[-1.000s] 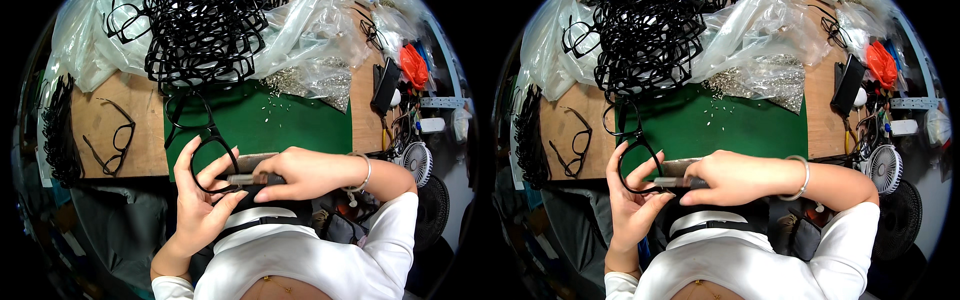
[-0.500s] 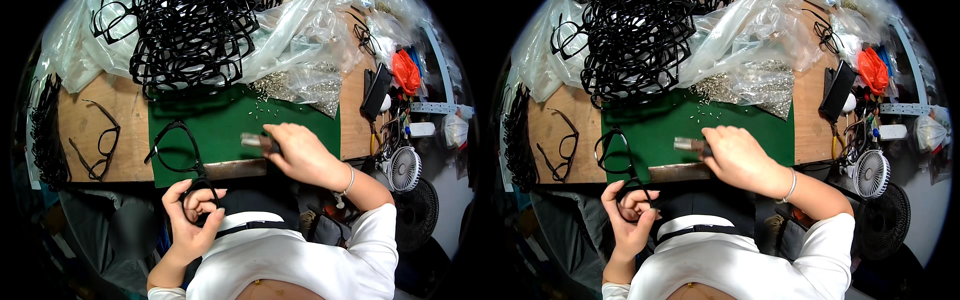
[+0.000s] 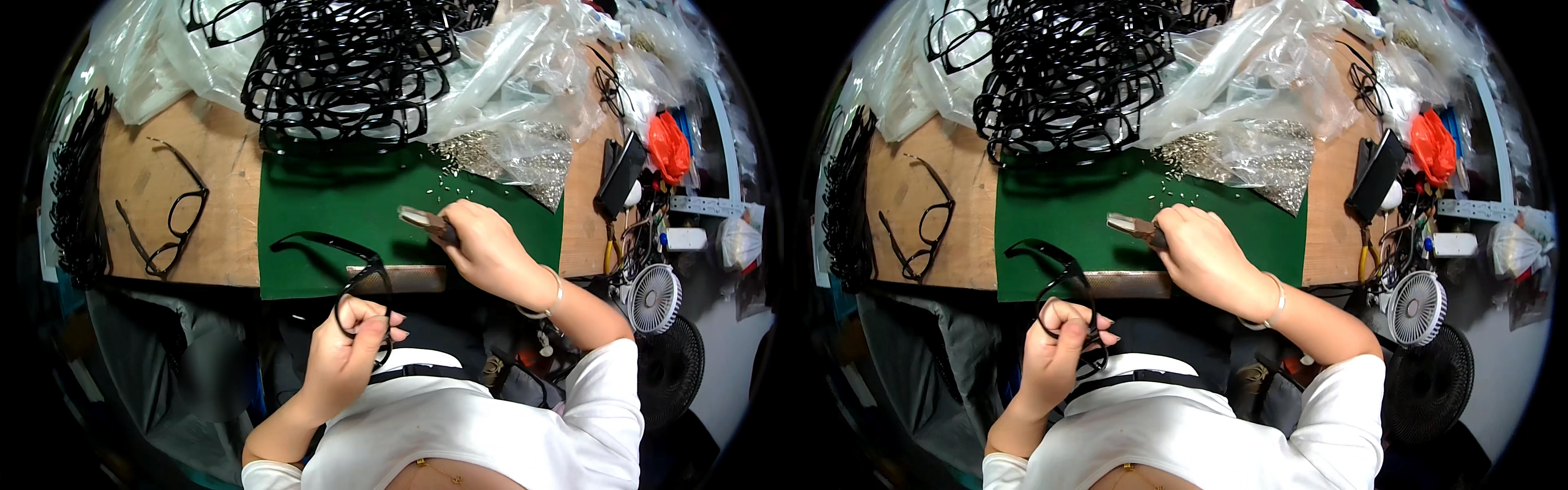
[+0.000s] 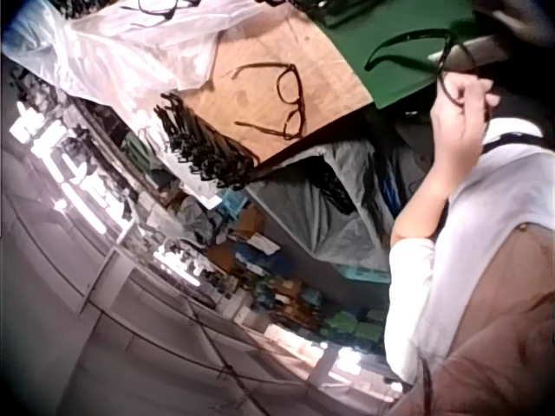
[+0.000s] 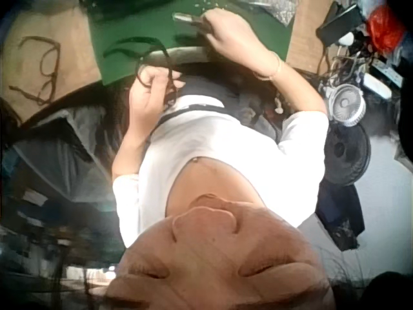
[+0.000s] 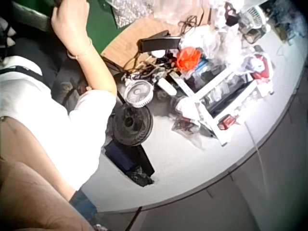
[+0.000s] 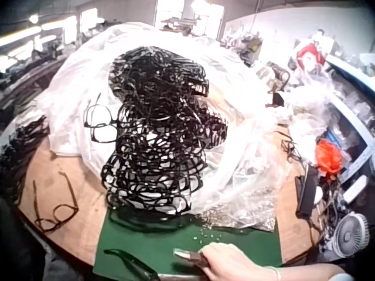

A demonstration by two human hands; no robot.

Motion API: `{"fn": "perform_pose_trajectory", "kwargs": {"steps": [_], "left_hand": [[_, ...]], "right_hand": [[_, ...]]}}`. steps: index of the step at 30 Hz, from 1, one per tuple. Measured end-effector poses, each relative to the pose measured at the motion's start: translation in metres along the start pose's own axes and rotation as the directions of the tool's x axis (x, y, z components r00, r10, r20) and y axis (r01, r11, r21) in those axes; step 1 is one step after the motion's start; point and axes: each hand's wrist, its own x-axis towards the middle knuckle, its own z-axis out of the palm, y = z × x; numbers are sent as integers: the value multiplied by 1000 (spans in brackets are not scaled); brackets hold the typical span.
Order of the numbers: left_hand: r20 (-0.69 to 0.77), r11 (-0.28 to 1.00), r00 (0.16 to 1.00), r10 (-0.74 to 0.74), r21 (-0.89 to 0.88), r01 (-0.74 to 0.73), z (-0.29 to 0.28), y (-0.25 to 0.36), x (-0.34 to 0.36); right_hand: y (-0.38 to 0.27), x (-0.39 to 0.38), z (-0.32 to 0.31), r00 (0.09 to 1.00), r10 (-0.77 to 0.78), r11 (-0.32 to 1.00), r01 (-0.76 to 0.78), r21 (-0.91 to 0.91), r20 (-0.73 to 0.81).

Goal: The person uses pliers to adjust the arms of multiple black eyeglass frames one at a time. They pick up each frame from a pile, bend the temple arms with the pliers, and place the adjusted frames on the table. The process repeats for several frames throughout the clip.

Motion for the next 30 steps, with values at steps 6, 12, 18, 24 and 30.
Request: {"fn": "perform_pose_trajectory", "kwargs": {"steps": [6,12,18,24,30], "left_hand": [[-7,964,964,264,22,-264,27,-16,12],[-8,966,968,250,78,-248,30,-15,13],[103,993,989,110,39,-115,20,7,13],[86,997,993,76,26,-78,25,13,7],[51,994,994,92,52,-94,29,7,4]], "right_hand": [[-48,-11,2,982,187,692,-131,710,-1],[-51,-10,11,941,282,234,-258,937,189],[-50,-6,-11,886,199,139,-448,883,418],[-56,-11,-12,911,224,168,-385,908,345],[-58,-10,-11,891,230,117,-424,898,391]]}}
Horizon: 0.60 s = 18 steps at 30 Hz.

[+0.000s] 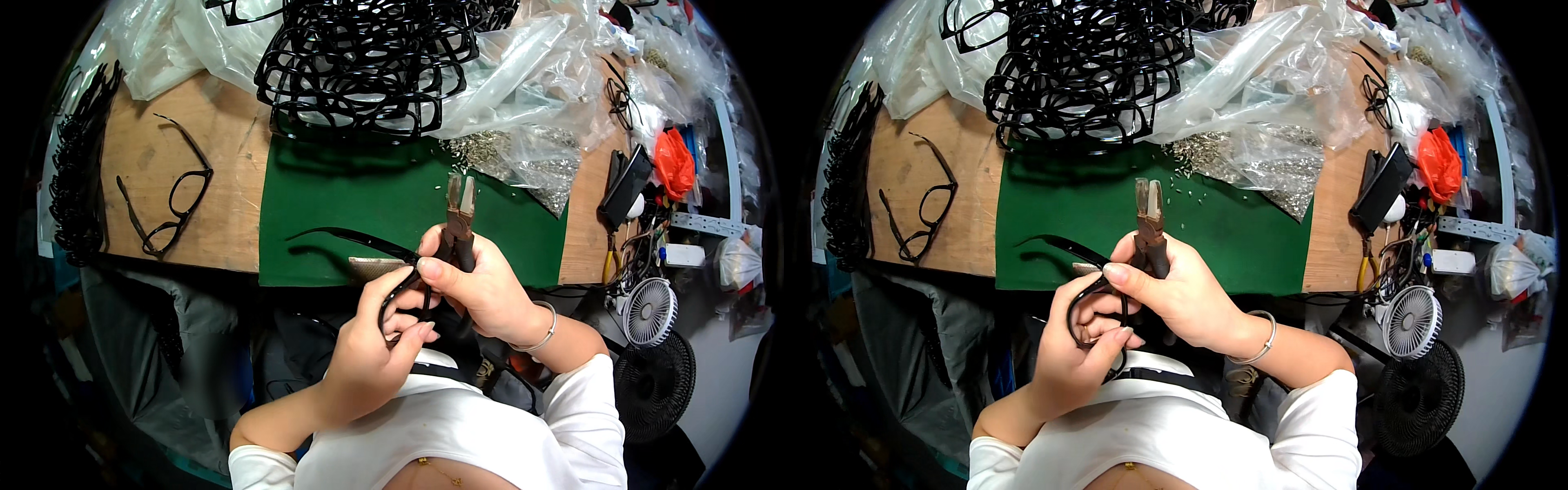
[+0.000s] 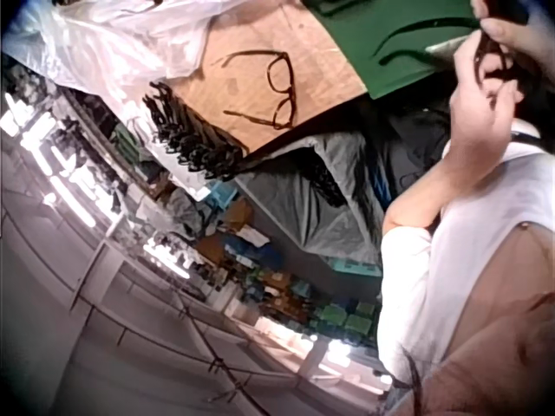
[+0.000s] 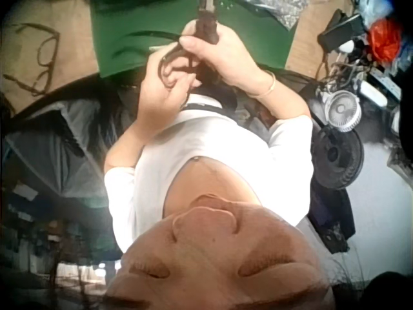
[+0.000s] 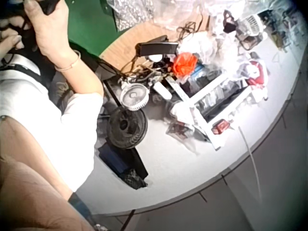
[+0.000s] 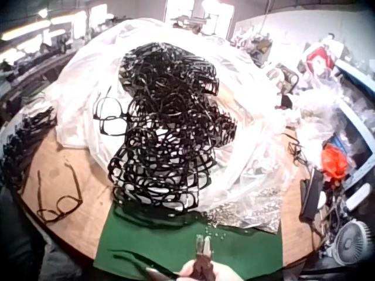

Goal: The person uses pliers to adjust the arms of multiple black eyeglass frames one at a time. They pick up each frame from a pile, bend the temple arms with the pliers, and place the adjusted frames on the table. The process repeats for several frames throughout the clip.

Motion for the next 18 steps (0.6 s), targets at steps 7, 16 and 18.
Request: {"fn": "perform_pose_trajectory", "kwargs": {"steps": [7,16,18], "left_hand": [[94,936,987,-132,-316,156,-12,25,-3],[157,954,982,-106,-263,145,-20,21,-9],[171,953,974,-146,-240,185,-25,26,-11]], "right_hand": [[1,1,-7,979,72,985,-100,143,189],[-11,-3,-4,990,46,994,-32,-109,132],[-3,-8,-22,983,-85,877,150,-457,161]]}}
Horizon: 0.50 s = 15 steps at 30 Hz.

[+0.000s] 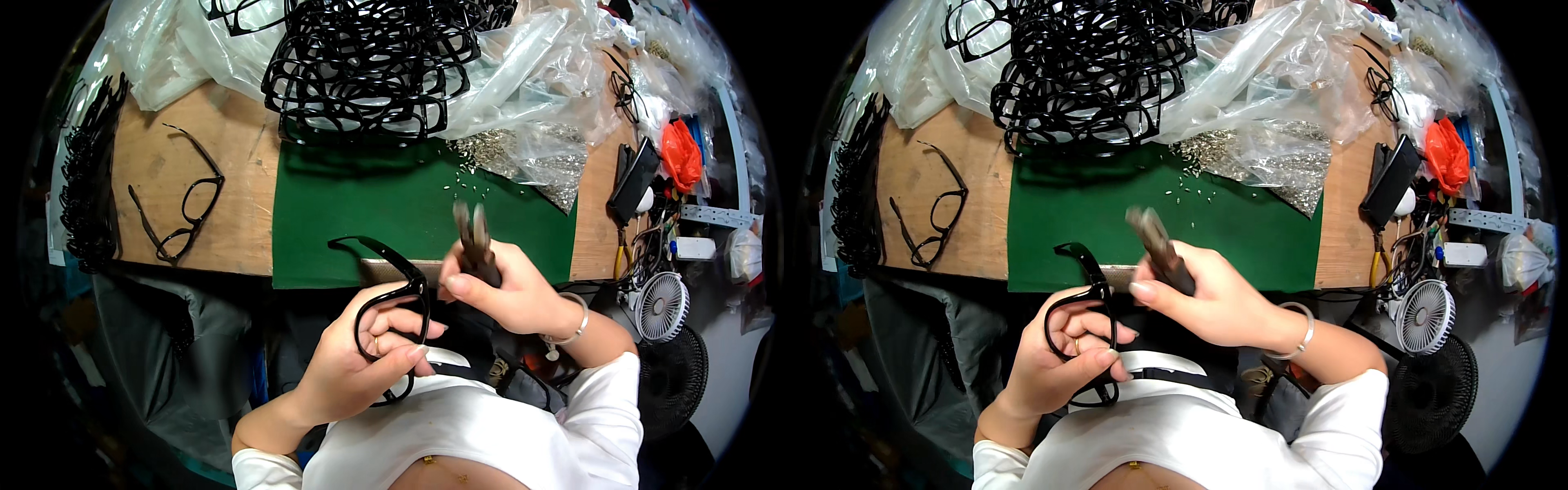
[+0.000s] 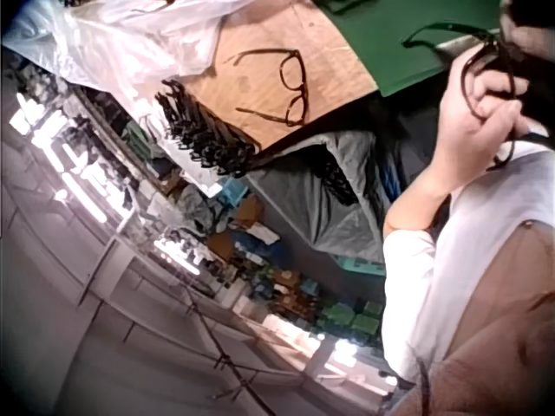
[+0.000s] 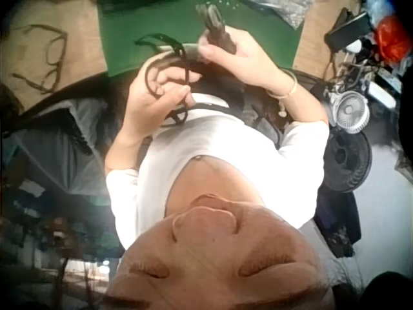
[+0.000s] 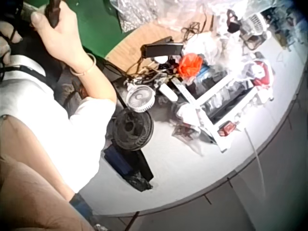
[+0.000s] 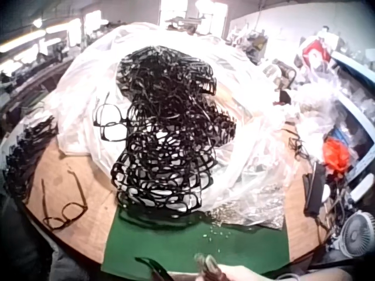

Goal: The person uses pliers to adjust the arms of multiple black eyeglass frames one at a time. They pick up each frame from a pile, bend the temple arms with the pliers, and place the adjusted frames on the table. The process repeats for several frames throughout the clip.

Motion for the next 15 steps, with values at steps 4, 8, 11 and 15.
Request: {"fn": "perform_pose_trajectory", "kwargs": {"steps": [4,8,11,15], "left_hand": [[-4,997,997,-79,-18,78,-4,9,-5],[20,994,996,-89,-64,90,-2,5,-5],[21,995,995,-93,-32,94,2,2,-2],[-17,997,997,-82,2,82,4,1,0]], "right_hand": [[-7,-9,-10,976,64,962,-4,-275,210],[-16,-4,-5,994,21,993,-8,-121,112],[-15,3,7,994,-77,995,72,72,72],[-18,8,9,997,-35,999,32,41,76]]}}
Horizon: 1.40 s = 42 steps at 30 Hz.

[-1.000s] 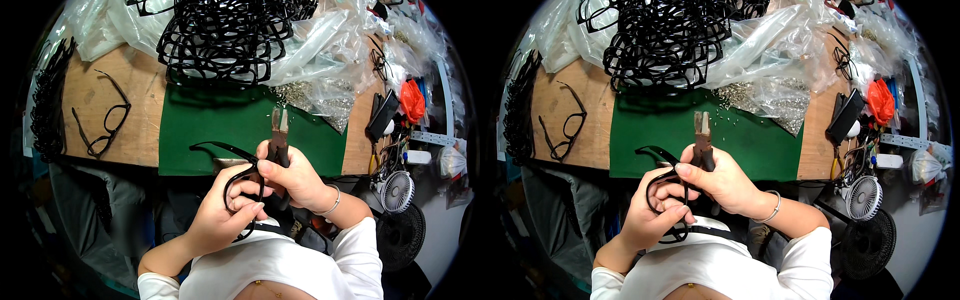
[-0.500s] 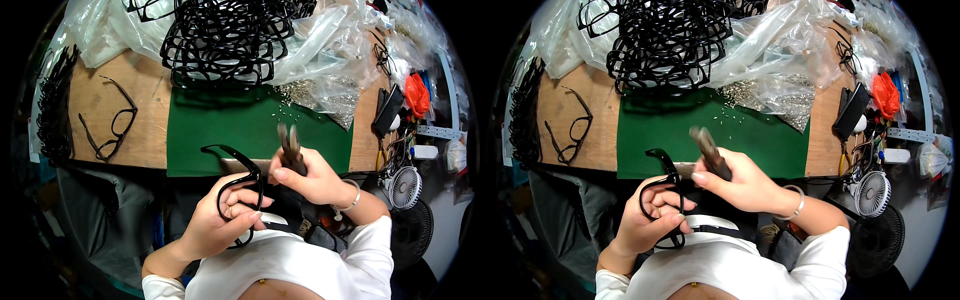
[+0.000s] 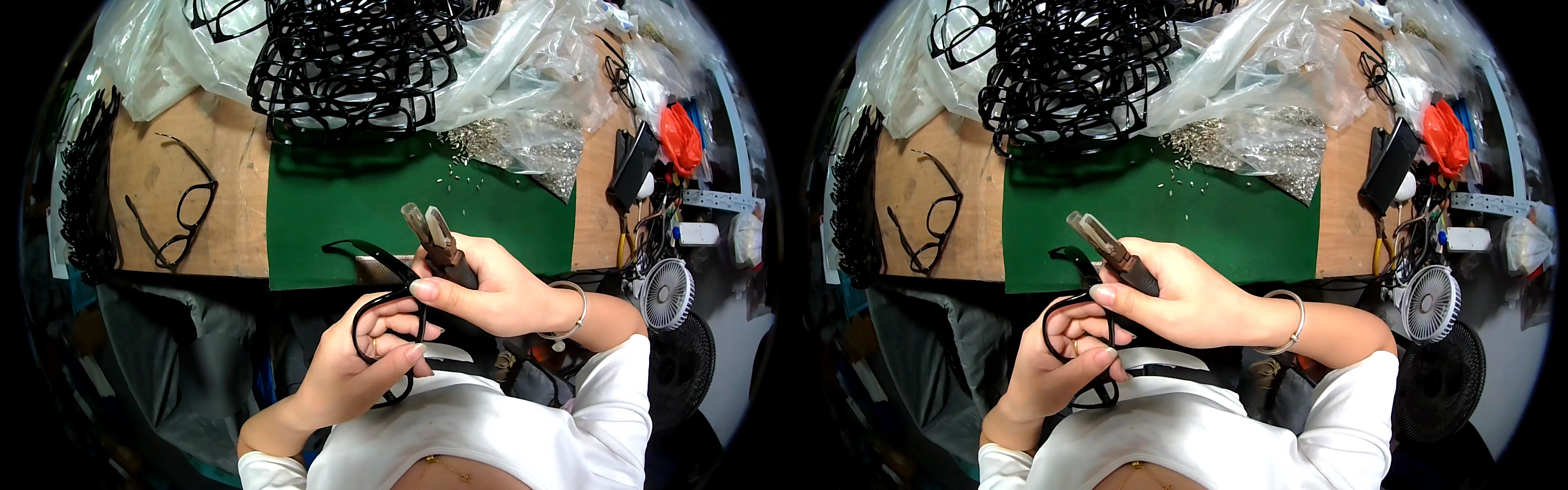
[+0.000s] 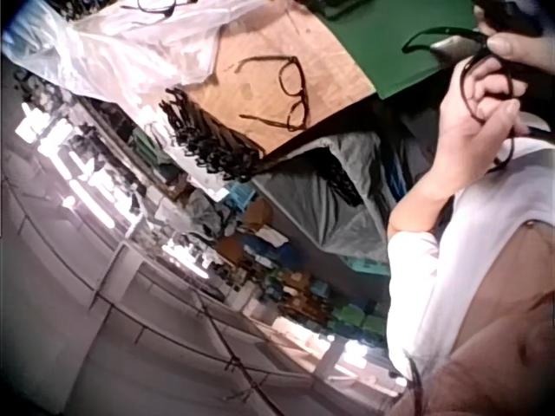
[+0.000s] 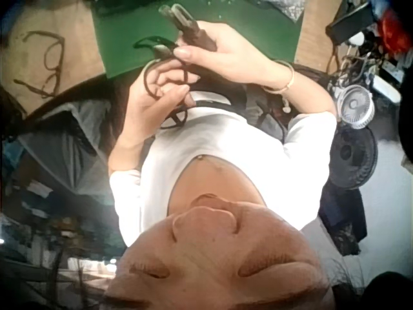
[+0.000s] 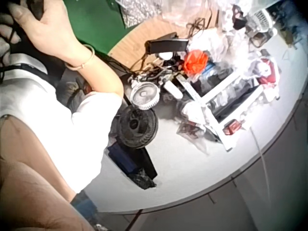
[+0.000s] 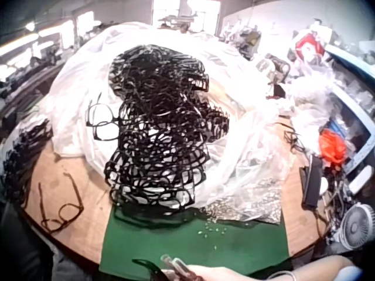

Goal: The person uses pliers to adjust the arms of multiple black eyeglass frames one at a time. They pick up each frame from a pile, bend the temple arms with the pliers, and place the adjusted frames on the table. The process repeats for several frames throughout the clip.

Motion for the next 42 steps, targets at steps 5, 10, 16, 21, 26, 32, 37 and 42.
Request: {"fn": "perform_pose_trajectory", "kwargs": {"steps": [5,10,16,21,26,32,37,42], "left_hand": [[-31,989,995,92,120,-87,4,-5,3],[2,999,1000,20,34,-20,0,-3,4],[60,999,998,-33,-17,34,-7,6,-3],[58,997,997,-49,-50,52,-13,12,-9],[56,997,996,-67,-34,69,-13,12,-9],[23,991,993,-118,70,116,-9,13,-7],[-32,998,998,-59,21,60,0,6,-6],[-36,996,997,-71,45,73,1,8,-3]], "right_hand": [[0,1,3,999,-36,999,34,-34,-35],[5,1,0,998,67,995,-67,69,7],[7,-2,-3,997,33,966,-51,254,75],[3,-17,-22,955,189,953,-122,-277,228],[-3,-11,-18,911,247,929,-125,-349,330],[-12,-6,-16,929,232,886,-80,-456,288],[1,-11,-6,995,45,735,27,-677,88],[-13,-9,-12,970,212,728,-74,-682,122]]}}
